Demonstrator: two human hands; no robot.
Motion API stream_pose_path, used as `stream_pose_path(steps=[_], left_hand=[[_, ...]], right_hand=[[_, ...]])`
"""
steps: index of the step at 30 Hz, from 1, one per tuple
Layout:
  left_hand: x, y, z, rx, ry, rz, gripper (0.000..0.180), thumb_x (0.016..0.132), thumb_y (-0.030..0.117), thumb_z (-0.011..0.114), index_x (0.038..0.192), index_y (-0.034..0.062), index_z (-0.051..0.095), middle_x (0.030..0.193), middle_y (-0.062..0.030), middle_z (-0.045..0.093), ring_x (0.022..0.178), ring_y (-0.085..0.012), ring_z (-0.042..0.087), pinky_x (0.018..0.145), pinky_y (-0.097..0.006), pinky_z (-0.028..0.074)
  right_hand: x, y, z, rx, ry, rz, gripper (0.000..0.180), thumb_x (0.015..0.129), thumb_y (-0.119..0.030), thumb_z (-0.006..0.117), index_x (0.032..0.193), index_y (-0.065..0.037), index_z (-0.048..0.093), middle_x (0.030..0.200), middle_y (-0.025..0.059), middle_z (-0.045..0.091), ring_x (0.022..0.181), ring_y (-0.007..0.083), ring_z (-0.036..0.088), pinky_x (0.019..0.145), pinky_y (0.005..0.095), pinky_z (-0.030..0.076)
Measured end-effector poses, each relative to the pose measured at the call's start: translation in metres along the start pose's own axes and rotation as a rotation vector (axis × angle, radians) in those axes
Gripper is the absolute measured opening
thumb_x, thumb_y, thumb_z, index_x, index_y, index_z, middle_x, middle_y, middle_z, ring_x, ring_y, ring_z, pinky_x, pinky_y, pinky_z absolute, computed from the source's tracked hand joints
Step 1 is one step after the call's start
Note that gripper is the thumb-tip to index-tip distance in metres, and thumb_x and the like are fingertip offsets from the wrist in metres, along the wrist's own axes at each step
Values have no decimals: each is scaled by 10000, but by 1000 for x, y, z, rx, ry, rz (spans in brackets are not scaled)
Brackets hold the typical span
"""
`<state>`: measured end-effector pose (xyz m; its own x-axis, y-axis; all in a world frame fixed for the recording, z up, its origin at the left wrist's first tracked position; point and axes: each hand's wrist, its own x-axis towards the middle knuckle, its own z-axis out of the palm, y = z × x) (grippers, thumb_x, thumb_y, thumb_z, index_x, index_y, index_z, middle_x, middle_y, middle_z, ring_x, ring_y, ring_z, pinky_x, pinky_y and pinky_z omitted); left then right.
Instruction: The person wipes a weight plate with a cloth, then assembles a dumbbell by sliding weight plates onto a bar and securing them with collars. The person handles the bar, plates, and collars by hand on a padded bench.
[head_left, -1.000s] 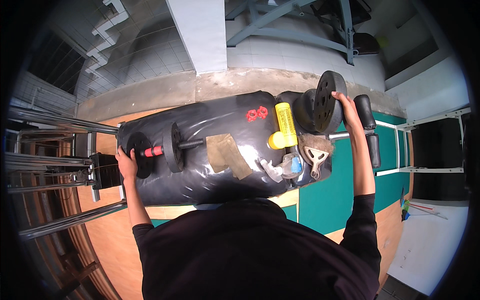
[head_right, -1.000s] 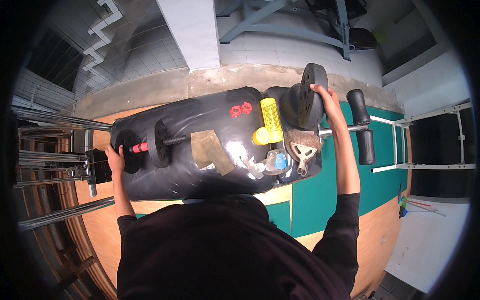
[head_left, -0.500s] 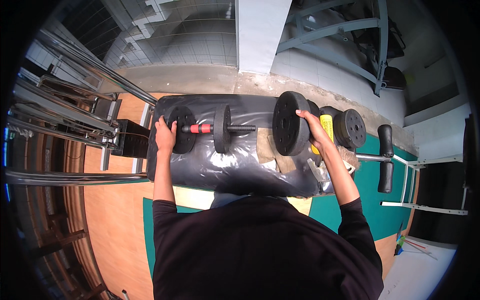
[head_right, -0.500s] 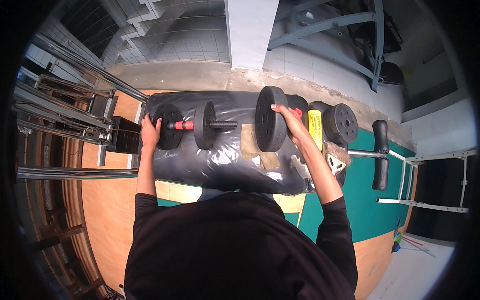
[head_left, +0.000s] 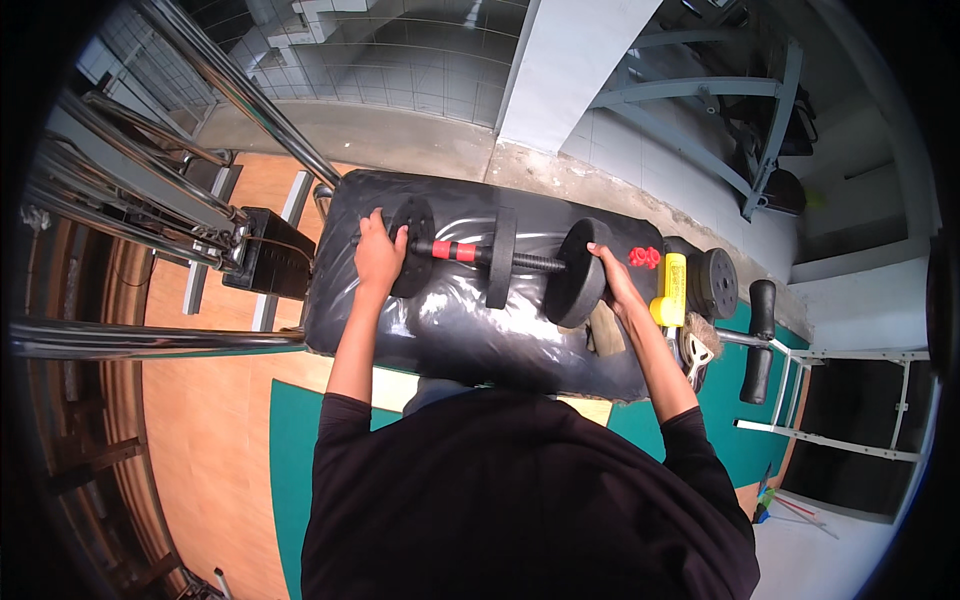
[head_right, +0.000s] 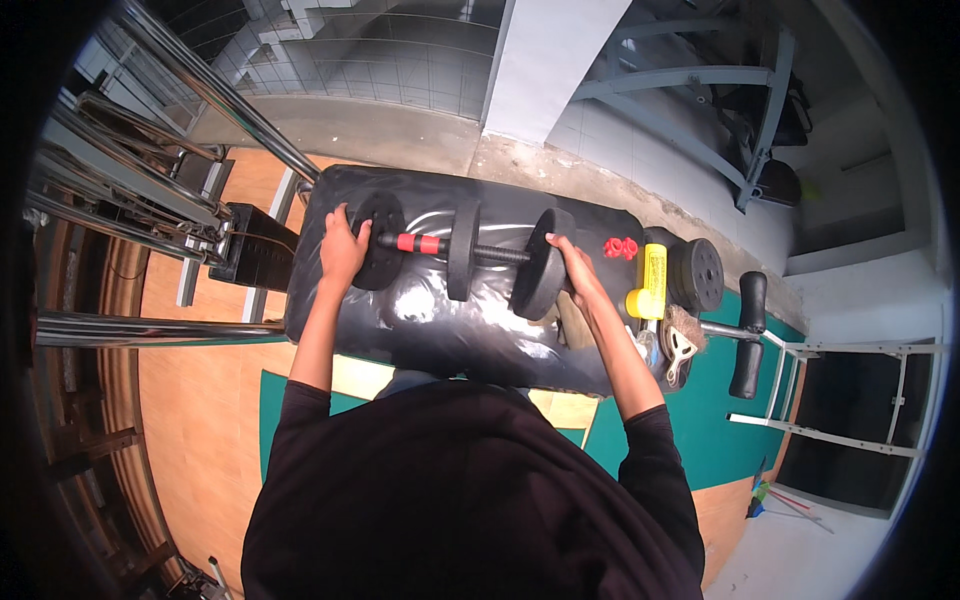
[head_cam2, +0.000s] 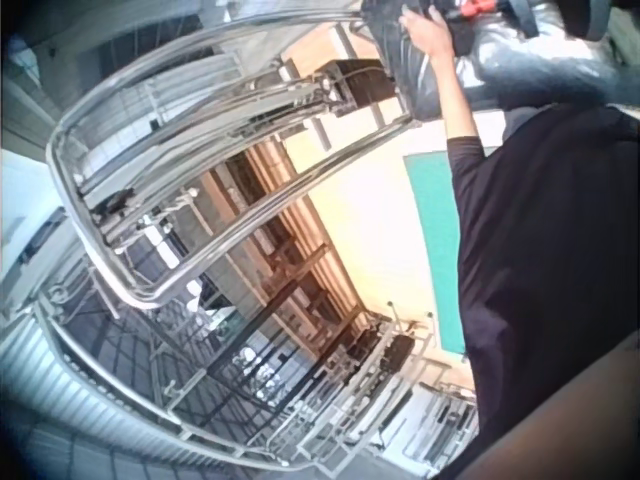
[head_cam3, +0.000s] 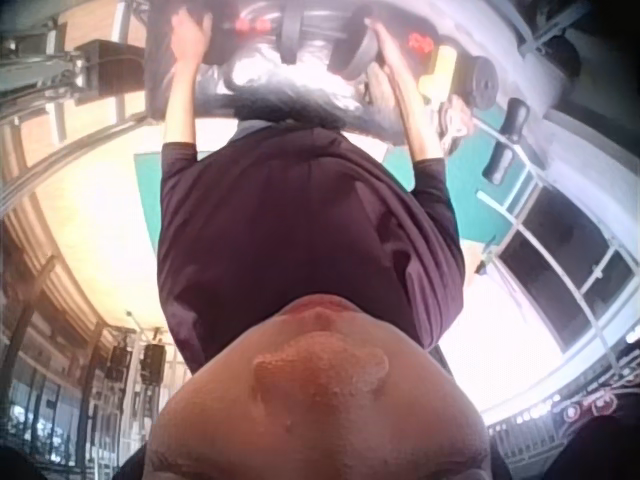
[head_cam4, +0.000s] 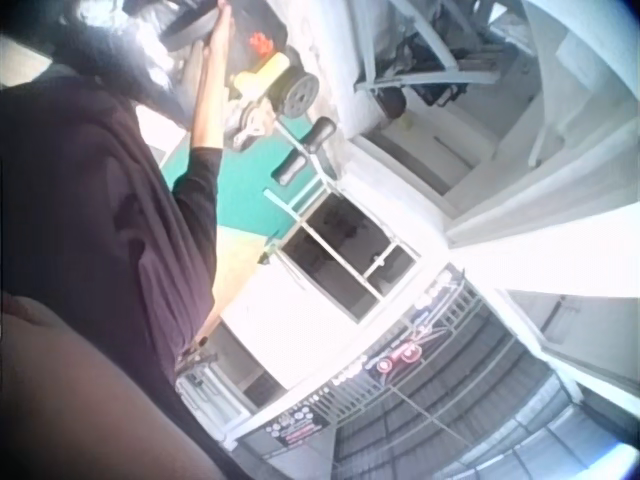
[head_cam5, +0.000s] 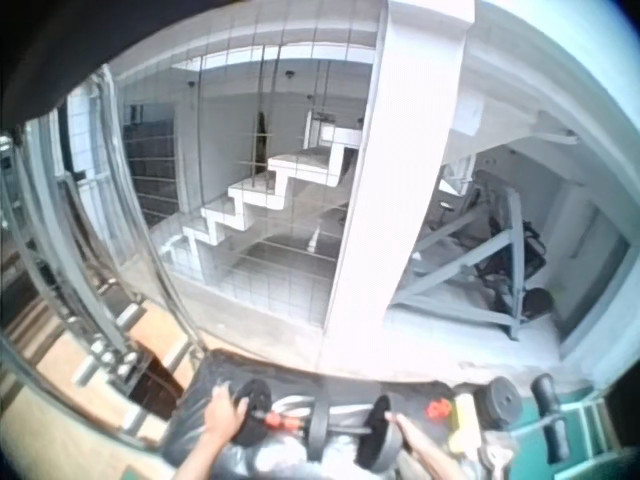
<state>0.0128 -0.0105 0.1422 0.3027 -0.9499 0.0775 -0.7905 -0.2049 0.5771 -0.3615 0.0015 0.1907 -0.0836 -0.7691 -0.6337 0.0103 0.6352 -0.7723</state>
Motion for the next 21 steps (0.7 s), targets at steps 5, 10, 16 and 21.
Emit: stream_pose_path(steps=[5,10,16,21], left_hand=[[2,0,-1,-29,-1,18,530,837,288,616,1254,21,429,1088,-214,508,914,-417,588,767,-468,484],[1,4,-6,-40,-9,2,525,832,286,615,1252,25,436,1082,-210,514,932,-415,582,771,-473,480],[0,1,-3,-68,-2,-12,519,850,329,599,1241,24,448,1062,-206,518,916,-416,581,756,-479,475],[-2,0,0,-133,8,-38,537,902,429,512,1250,25,448,1043,-200,512,919,-406,573,747,-482,472]], right_hand=[[3,-2,12,-202,117,-23,764,694,-535,665,1133,65,489,995,141,599,850,232,615,711,345,522],[-5,-30,54,-796,168,54,1006,637,-727,604,1145,126,445,951,246,612,921,305,624,860,365,474],[-27,-12,64,-1120,95,-160,912,627,-607,668,1172,100,480,1034,264,626,994,371,608,876,388,465],[-43,-8,69,-1004,153,-245,744,634,-426,732,1168,49,525,1000,237,646,944,339,633,852,371,479]])
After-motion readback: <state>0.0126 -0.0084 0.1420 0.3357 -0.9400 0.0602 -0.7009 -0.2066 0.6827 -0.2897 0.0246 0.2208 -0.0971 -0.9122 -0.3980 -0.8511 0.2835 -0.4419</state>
